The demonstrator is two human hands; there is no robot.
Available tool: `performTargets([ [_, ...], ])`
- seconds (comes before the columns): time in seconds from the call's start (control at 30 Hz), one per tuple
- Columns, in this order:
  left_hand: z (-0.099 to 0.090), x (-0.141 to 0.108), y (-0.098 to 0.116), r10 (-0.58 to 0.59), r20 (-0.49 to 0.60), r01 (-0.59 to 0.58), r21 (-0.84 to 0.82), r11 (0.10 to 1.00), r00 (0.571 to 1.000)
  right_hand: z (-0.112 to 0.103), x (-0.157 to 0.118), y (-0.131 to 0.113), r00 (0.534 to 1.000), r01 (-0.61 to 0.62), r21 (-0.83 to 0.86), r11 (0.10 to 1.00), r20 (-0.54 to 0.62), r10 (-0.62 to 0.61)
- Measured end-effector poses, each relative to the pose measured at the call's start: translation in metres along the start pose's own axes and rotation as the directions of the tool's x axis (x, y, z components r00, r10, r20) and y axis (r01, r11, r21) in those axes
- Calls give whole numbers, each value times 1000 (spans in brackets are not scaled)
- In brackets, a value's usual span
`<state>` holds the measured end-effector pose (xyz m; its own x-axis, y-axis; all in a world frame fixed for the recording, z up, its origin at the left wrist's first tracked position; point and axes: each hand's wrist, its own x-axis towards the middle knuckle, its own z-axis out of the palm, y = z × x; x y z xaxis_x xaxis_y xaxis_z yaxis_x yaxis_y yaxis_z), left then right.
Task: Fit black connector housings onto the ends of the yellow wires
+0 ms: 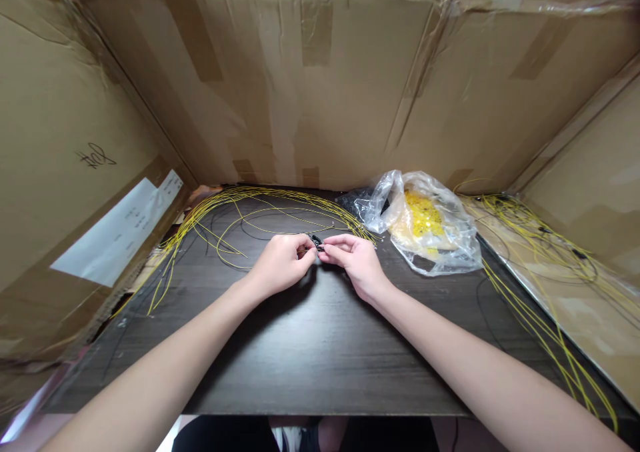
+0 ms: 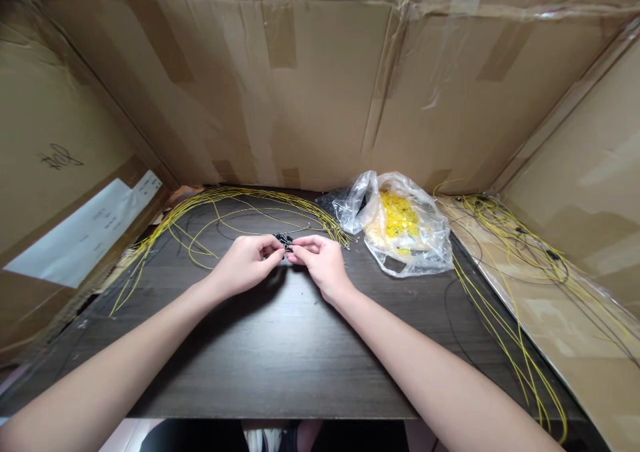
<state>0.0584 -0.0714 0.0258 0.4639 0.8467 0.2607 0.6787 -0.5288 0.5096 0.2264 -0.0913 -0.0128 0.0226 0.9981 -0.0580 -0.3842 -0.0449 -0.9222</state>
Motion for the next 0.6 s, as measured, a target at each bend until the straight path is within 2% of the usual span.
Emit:
performTargets([
  [0.17, 0, 0, 0, 6, -9, -6, 1, 1000, 1000, 0, -1, -1, 998, 30, -56, 998, 60, -27],
  [0.3, 0, 0, 2, 14, -25, -14, 1, 1000, 1000, -1, 1, 1, 995, 93, -160, 983, 56, -85],
  [0.6, -1, -1, 4, 26, -47, -25, 27, 999, 999, -2, -1, 3, 959, 280, -364, 888, 144, -243],
])
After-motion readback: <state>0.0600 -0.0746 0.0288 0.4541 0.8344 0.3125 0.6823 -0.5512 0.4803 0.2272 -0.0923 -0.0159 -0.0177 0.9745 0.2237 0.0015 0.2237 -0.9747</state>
